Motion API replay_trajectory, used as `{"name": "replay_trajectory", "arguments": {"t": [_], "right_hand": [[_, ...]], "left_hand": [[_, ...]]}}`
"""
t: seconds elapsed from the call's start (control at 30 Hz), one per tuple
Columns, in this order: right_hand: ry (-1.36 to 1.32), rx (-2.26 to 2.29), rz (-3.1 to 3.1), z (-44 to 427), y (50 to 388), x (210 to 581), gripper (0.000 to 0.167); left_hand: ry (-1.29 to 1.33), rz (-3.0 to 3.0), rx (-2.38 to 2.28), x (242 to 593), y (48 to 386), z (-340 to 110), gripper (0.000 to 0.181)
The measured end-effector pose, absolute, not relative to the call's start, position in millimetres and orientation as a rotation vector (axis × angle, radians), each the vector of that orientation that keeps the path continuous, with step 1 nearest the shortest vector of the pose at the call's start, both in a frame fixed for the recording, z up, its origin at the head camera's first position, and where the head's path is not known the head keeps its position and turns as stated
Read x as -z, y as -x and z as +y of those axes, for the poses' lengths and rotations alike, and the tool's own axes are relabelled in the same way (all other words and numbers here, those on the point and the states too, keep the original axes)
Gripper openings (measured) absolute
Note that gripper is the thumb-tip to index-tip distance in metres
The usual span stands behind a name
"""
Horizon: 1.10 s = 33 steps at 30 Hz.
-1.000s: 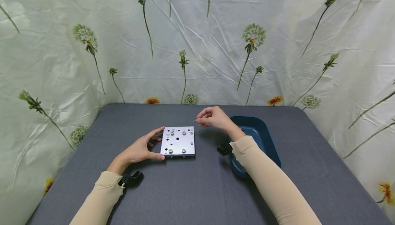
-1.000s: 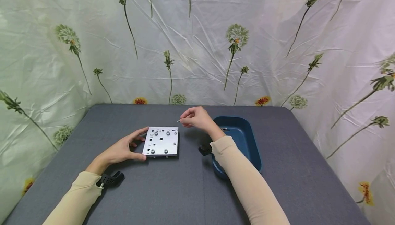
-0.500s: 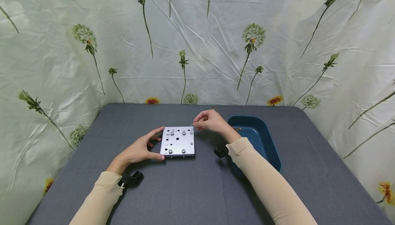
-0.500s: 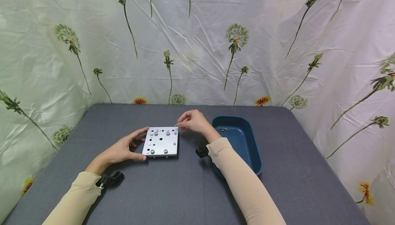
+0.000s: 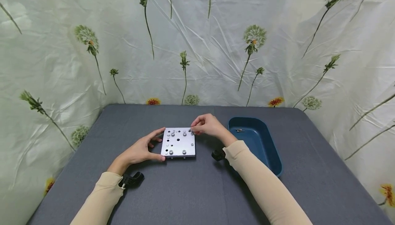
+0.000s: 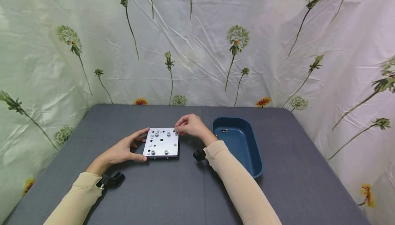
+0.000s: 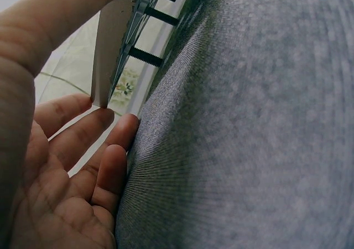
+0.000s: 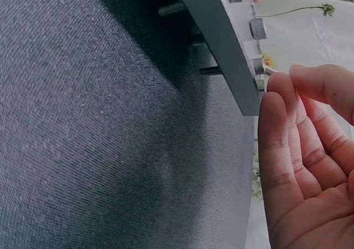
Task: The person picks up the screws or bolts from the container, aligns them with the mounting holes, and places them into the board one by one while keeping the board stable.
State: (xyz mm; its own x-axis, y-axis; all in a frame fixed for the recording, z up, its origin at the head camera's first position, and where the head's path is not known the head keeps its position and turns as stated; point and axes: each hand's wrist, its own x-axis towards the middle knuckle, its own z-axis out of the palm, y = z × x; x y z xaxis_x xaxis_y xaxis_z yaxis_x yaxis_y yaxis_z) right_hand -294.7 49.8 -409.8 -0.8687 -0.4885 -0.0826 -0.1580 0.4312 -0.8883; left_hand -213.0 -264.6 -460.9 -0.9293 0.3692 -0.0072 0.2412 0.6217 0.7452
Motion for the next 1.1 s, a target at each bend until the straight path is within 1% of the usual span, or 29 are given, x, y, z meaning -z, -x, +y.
{"name": "replay_trajectory", "arguments": {"t": [1.1], "right_hand": [[0.559,1.255,2.455,38,291,405,0.014]], "left_hand": [[-0.478,2.677,-1.198,463,213,-264,0.115]]}}
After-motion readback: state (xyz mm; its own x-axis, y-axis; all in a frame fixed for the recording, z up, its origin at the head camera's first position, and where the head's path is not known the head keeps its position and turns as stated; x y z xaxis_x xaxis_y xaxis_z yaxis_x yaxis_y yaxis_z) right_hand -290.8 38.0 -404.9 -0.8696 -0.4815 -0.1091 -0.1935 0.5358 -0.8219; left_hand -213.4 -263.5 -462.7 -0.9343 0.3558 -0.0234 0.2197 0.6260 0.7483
